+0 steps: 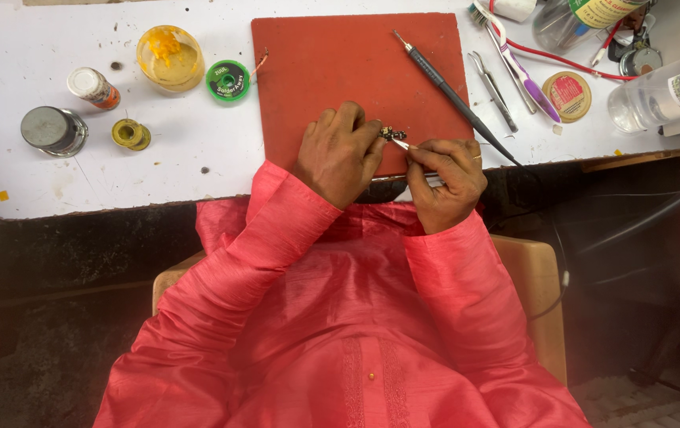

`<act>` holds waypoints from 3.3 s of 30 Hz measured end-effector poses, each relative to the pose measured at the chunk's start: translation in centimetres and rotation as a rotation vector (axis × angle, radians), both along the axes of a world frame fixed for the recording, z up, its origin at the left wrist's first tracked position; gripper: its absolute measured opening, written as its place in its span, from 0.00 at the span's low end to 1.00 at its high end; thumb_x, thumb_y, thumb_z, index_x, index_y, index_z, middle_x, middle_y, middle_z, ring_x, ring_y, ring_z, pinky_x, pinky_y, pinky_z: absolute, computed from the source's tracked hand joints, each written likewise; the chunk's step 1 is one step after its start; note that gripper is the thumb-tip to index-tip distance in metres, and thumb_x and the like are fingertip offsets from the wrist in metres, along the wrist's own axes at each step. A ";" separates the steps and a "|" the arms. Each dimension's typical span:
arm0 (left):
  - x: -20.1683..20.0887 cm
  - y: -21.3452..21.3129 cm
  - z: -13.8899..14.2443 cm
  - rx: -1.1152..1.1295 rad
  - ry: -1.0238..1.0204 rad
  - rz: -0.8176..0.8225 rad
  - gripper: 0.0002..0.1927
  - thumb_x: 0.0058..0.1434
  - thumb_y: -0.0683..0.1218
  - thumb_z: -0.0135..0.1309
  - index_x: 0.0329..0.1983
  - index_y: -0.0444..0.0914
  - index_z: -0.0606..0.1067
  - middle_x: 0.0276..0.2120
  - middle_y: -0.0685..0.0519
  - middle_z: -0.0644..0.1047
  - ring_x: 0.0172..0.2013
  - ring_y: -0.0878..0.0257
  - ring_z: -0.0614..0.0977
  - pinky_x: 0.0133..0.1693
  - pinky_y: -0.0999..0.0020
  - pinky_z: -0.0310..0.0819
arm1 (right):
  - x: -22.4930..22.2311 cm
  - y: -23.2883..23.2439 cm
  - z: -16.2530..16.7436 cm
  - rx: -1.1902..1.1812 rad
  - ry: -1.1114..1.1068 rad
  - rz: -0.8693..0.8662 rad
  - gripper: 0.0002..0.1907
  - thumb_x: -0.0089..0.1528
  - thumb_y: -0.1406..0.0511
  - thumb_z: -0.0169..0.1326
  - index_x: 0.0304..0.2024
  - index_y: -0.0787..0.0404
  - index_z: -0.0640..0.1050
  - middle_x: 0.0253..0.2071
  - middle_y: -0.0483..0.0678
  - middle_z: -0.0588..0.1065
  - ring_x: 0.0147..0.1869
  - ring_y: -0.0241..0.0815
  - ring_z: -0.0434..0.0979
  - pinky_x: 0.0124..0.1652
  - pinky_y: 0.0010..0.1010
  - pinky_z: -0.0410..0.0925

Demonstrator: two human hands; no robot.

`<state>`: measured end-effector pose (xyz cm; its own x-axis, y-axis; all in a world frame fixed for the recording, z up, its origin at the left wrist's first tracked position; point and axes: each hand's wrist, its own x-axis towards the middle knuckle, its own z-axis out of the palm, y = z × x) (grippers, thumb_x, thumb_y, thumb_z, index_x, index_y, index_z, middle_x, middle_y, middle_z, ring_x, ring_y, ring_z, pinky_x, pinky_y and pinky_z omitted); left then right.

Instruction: The person holds a small jewelry piece on a red work pad and works on it with a fine pointed tool, applying material from a small container. They then heat the piece using a handheld torch hose, set it down, and pick up a small bottle to work with its contents.

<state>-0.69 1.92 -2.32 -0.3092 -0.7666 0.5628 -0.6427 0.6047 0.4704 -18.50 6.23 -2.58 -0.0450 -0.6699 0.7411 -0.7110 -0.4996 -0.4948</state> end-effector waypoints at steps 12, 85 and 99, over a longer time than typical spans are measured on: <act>0.0 -0.1 0.0 0.020 -0.002 0.001 0.09 0.63 0.47 0.61 0.44 0.40 0.79 0.40 0.53 0.72 0.40 0.55 0.75 0.44 0.57 0.70 | -0.5 0.2 -0.1 0.011 -0.060 -0.020 0.12 0.57 0.80 0.65 0.39 0.61 0.83 0.39 0.45 0.79 0.45 0.42 0.74 0.44 0.30 0.70; 1.3 0.4 0.6 -0.063 -0.093 0.008 0.11 0.66 0.47 0.63 0.48 0.39 0.81 0.45 0.47 0.76 0.43 0.49 0.77 0.43 0.53 0.71 | -29.4 10.7 9.4 -0.053 -0.722 -0.203 0.03 0.71 0.77 0.59 0.46 0.69 0.80 0.42 0.55 0.81 0.38 0.39 0.82 0.36 0.24 0.73; 1.2 0.6 0.5 -0.062 -0.095 0.023 0.11 0.65 0.46 0.65 0.49 0.39 0.82 0.46 0.49 0.76 0.44 0.51 0.77 0.47 0.54 0.71 | -25.4 7.3 3.6 0.321 -0.227 -0.389 0.14 0.69 0.73 0.56 0.58 0.67 0.79 0.31 0.50 0.79 0.32 0.32 0.78 0.33 0.22 0.69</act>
